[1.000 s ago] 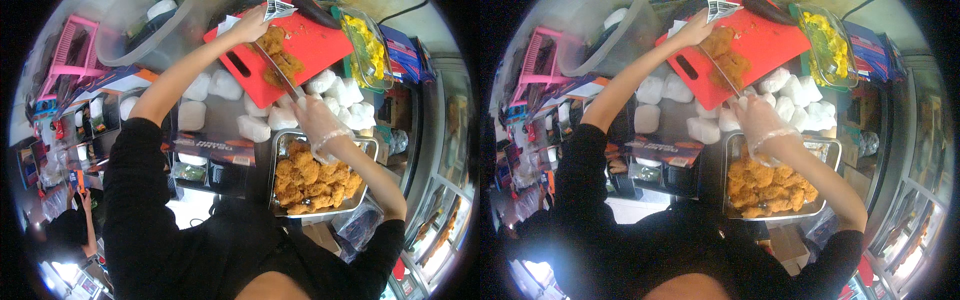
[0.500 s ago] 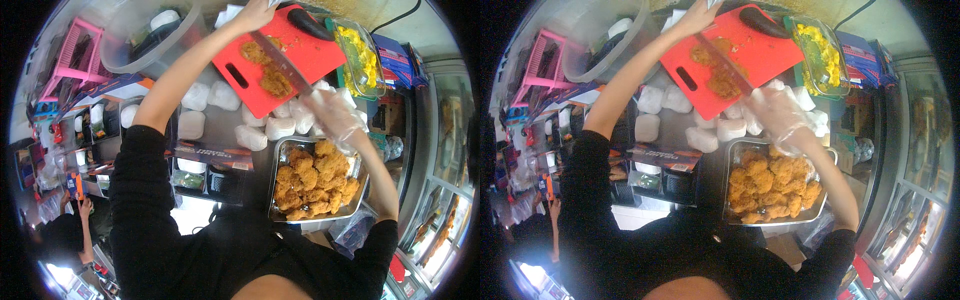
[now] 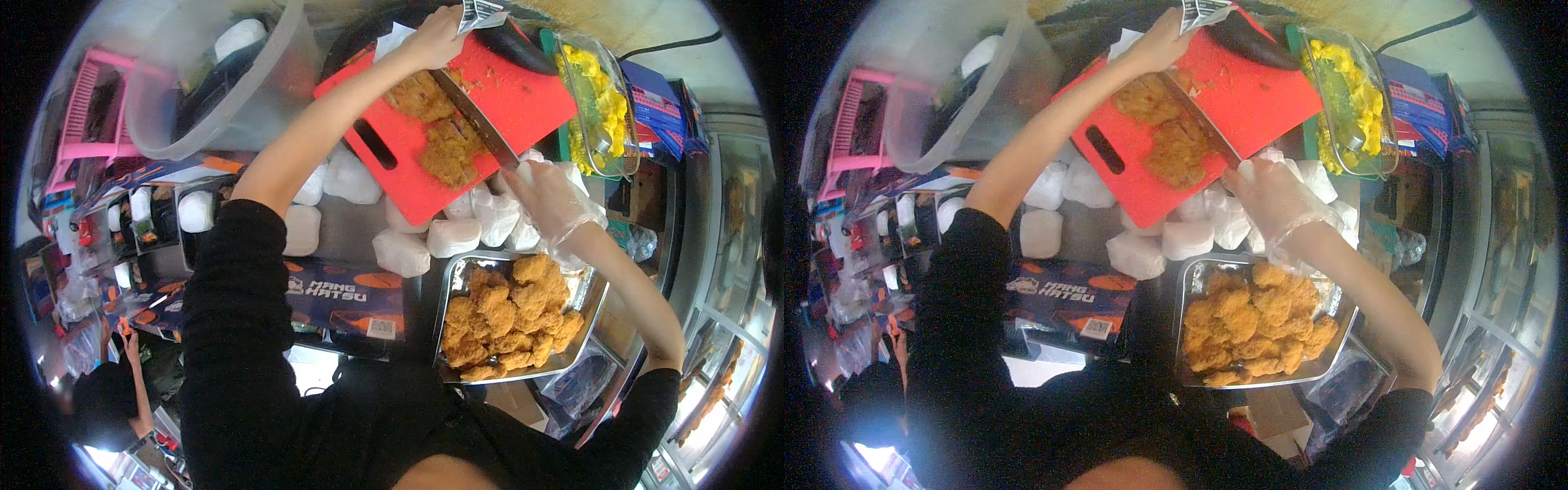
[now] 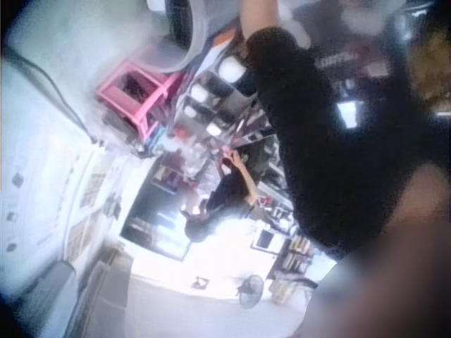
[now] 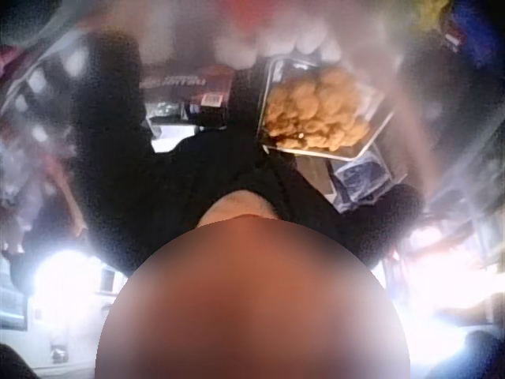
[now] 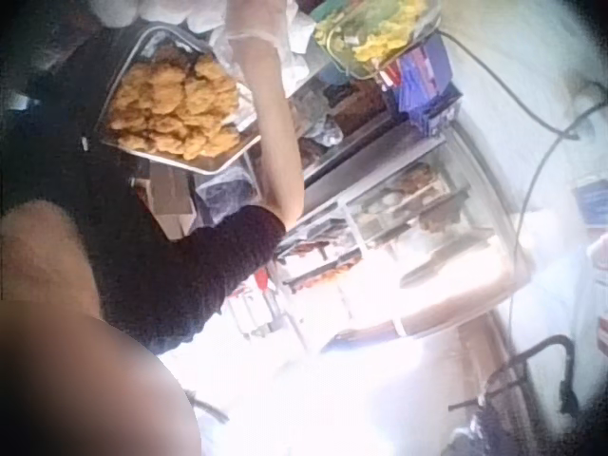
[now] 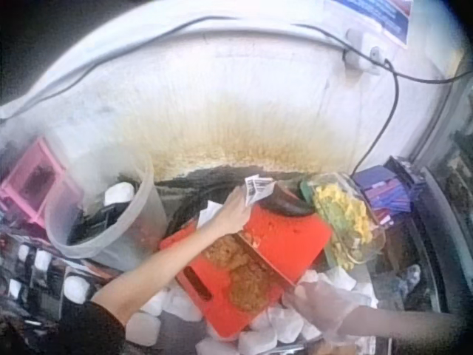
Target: The person assembles bento boxes by cutting fried chicken on a red cutting board and placing the pieces into compartmentalized trays alongside rice and side items. The person then closes the boxes and arranges them on the counter.
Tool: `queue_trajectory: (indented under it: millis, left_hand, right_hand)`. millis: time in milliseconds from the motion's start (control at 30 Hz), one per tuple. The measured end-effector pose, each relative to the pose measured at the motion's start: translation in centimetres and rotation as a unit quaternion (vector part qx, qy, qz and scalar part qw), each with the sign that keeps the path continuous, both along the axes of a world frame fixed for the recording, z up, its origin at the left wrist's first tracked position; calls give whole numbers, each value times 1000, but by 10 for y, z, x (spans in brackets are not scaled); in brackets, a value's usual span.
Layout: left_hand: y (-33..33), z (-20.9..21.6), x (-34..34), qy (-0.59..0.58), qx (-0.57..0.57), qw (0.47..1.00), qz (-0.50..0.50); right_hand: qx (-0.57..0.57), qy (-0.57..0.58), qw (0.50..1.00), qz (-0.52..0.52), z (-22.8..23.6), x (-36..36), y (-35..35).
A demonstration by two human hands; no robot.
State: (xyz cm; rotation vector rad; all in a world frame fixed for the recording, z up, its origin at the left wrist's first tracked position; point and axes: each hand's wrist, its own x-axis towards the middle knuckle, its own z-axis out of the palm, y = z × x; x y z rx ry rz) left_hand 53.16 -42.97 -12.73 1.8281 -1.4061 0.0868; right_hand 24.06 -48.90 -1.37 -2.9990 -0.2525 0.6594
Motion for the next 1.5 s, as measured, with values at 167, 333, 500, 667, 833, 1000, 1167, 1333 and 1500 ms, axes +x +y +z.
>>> queue_trajectory:
  millis: [167,333,500,667,833,1000,1167,1333,1500]
  left_hand:
    - [7,9,-5,-26,-4,999,47]
    - [-6,37,2,-89,-134,985,-59]
    - [-20,33,-1,26,-151,986,67]
    - [-14,-6,3,-75,-35,993,82]
    - [-20,10,8,-77,35,993,82]
    - [21,91,-18,46,-110,986,119]
    - [106,206,-58,13,-199,978,66]
    - [218,276,-128,113,-129,949,264]
    - [332,300,-223,-149,-88,881,441]
  right_hand:
    - [223,-51,919,-320,-19,6,18]
    - [176,-144,953,-199,4,6,2]
    - [78,-62,983,-152,11,9,-16]
    - [88,-33,967,-236,-29,16,-13]
    - [150,-41,954,-256,-1,22,-3]
    - [86,-90,980,-154,42,11,-35]
    - [-23,-146,951,-271,-1,1,-49]
    - [-101,-230,934,-254,1,20,-11]
    - [19,-150,979,-139,8,39,60]
